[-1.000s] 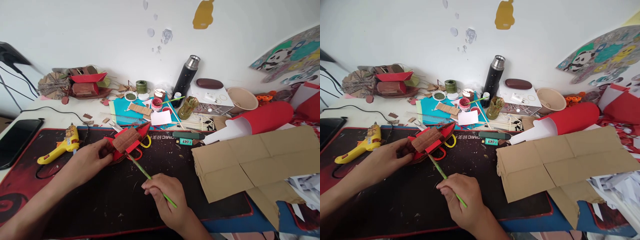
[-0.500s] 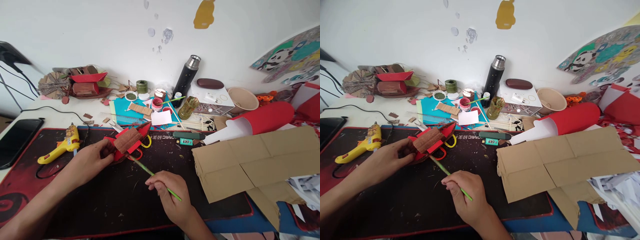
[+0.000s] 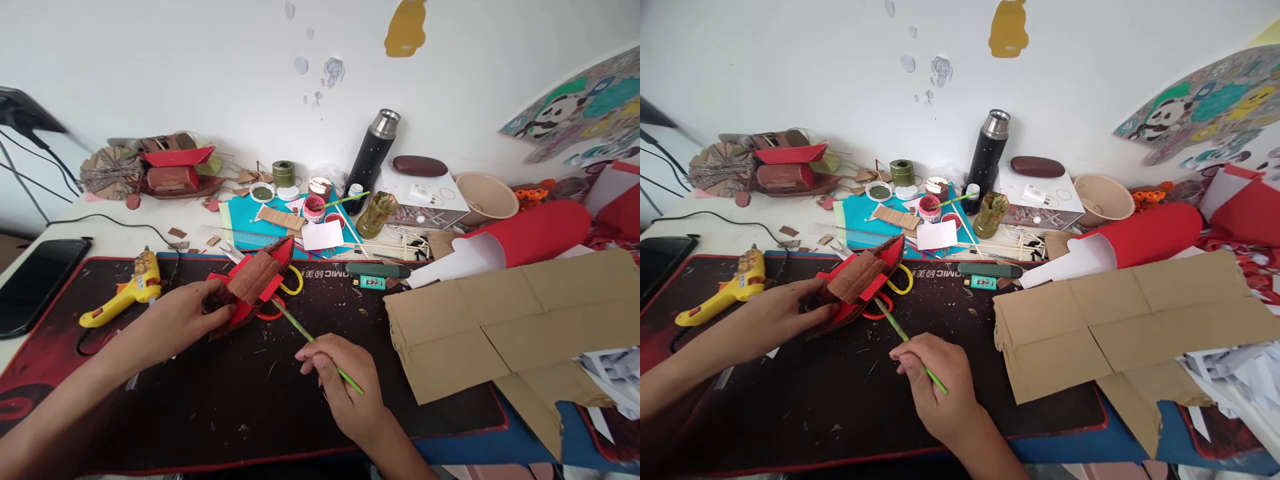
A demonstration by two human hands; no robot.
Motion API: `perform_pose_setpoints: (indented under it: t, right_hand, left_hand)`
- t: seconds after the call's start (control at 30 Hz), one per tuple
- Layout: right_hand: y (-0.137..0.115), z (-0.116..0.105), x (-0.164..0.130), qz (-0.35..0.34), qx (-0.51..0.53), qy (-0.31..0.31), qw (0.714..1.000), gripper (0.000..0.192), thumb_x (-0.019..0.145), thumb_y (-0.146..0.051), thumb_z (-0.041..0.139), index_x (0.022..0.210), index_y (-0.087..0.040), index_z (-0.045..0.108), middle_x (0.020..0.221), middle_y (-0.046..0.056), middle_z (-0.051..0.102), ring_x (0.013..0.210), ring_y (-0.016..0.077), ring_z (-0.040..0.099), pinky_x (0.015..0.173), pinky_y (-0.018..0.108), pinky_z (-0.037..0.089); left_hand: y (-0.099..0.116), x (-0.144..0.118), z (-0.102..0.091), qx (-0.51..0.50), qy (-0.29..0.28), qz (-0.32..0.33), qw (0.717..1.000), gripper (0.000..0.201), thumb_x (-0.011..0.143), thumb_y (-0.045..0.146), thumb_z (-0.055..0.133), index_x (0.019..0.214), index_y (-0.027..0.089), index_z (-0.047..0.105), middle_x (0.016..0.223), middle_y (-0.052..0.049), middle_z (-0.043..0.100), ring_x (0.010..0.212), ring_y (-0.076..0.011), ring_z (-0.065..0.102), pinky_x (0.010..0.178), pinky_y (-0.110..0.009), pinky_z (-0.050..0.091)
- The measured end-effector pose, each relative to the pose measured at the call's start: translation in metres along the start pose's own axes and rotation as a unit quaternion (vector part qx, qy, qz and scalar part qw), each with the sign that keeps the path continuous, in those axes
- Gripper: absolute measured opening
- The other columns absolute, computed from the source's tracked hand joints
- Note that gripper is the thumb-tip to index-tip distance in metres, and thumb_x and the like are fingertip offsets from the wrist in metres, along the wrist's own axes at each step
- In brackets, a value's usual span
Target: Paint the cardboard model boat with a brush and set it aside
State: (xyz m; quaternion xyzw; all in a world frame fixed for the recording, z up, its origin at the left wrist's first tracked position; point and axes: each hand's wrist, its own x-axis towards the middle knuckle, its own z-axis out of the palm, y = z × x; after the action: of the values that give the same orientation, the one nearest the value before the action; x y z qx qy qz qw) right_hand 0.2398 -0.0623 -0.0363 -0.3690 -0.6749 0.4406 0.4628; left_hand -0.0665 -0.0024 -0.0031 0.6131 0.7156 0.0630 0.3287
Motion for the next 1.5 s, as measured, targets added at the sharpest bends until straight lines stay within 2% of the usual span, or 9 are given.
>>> perform_pose_setpoints:
  t: [0.1,0.3,0.5,0.67,0.83,1.03,1.23,1.4,1.5]
  right_hand:
    - [0.000,-0.001,-0.001,0.006,0.001,0.001,1.000,0.033,0.122,-0.033,0.054,0.110,-0.022,0.082,0.091,0.006,0.084,0.067,0.0146,0.076,0.060,0.023,0.058]
    - [0.000,0.003,-0.005,-0.022,0.009,-0.003,1.000,0.032,0.123,-0.033,0.054,0.112,-0.022,0.081,0.086,0.006,0.084,0.069,0.0159,0.077,0.065,0.024,0.060]
    - [0.000,0.009,-0.006,-0.081,-0.001,-0.023,0.996,0.031,0.123,-0.034,0.053,0.115,-0.021,0.080,0.087,0.006,0.085,0.073,0.0165,0.080,0.071,0.025,0.062]
    - [0.000,0.010,-0.006,-0.066,-0.024,-0.009,0.997,0.032,0.124,-0.034,0.052,0.114,-0.021,0.080,0.089,0.007,0.086,0.074,0.0167,0.080,0.071,0.025,0.062]
    - [0.000,0.018,-0.008,-0.095,-0.024,-0.055,0.994,0.035,0.125,-0.037,0.050,0.113,-0.020,0.079,0.092,0.008,0.087,0.077,0.0179,0.082,0.073,0.025,0.063]
    - [-0.001,0.014,-0.005,-0.073,-0.026,-0.005,0.997,0.031,0.124,-0.034,0.052,0.115,-0.021,0.079,0.089,0.007,0.086,0.074,0.0169,0.080,0.072,0.025,0.062]
    - [-0.003,0.020,-0.009,-0.093,-0.022,-0.055,0.994,0.035,0.125,-0.038,0.049,0.114,-0.022,0.078,0.091,0.007,0.087,0.077,0.0176,0.082,0.073,0.024,0.064]
    - [-0.001,0.019,-0.010,-0.081,-0.019,-0.026,0.996,0.031,0.124,-0.034,0.052,0.115,-0.021,0.078,0.090,0.006,0.086,0.075,0.0161,0.081,0.072,0.023,0.063]
    - [-0.001,0.019,-0.010,-0.085,-0.022,-0.033,0.996,0.032,0.124,-0.035,0.051,0.115,-0.021,0.078,0.090,0.006,0.086,0.076,0.0165,0.081,0.072,0.024,0.064]
  left_hand:
    - [0.004,0.003,-0.002,0.043,-0.016,0.001,0.999,0.047,0.077,0.069,0.052,0.094,0.030,0.073,0.086,-0.007,0.081,0.078,-0.0347,0.075,0.072,-0.041,0.048]
    - [0.011,0.007,0.000,0.049,-0.006,-0.009,0.999,0.032,0.077,0.062,0.052,0.075,0.031,0.059,0.068,-0.004,0.073,0.065,-0.0302,0.069,0.064,-0.040,0.042]
    - [0.015,0.006,0.005,0.053,0.019,-0.006,0.998,0.029,0.075,0.060,0.053,0.072,0.031,0.056,0.070,-0.006,0.074,0.066,-0.0297,0.067,0.065,-0.041,0.042]
    - [0.014,0.006,0.006,0.061,0.020,-0.011,0.998,0.029,0.075,0.060,0.052,0.070,0.032,0.052,0.068,-0.005,0.071,0.064,-0.0289,0.066,0.065,-0.041,0.041]
    - [0.013,0.008,0.007,0.046,0.014,-0.016,0.999,0.026,0.073,0.056,0.054,0.073,0.031,0.059,0.072,-0.005,0.075,0.068,-0.0296,0.068,0.066,-0.041,0.043]
    - [0.014,0.009,0.007,0.035,0.016,-0.009,0.999,0.024,0.072,0.056,0.054,0.069,0.032,0.055,0.068,-0.005,0.072,0.065,-0.0291,0.066,0.066,-0.042,0.043]
    - [0.014,0.009,0.006,0.028,0.014,-0.011,0.999,0.025,0.072,0.057,0.055,0.070,0.032,0.057,0.069,-0.005,0.073,0.066,-0.0296,0.067,0.066,-0.042,0.042]
    - [0.015,0.009,0.006,0.033,0.010,-0.013,0.999,0.025,0.072,0.056,0.054,0.070,0.031,0.057,0.071,-0.005,0.074,0.067,-0.0297,0.068,0.067,-0.042,0.043]
    - [0.016,0.010,0.005,0.038,0.007,-0.016,0.999,0.026,0.073,0.057,0.053,0.071,0.031,0.057,0.071,-0.005,0.074,0.068,-0.0295,0.068,0.067,-0.041,0.043]
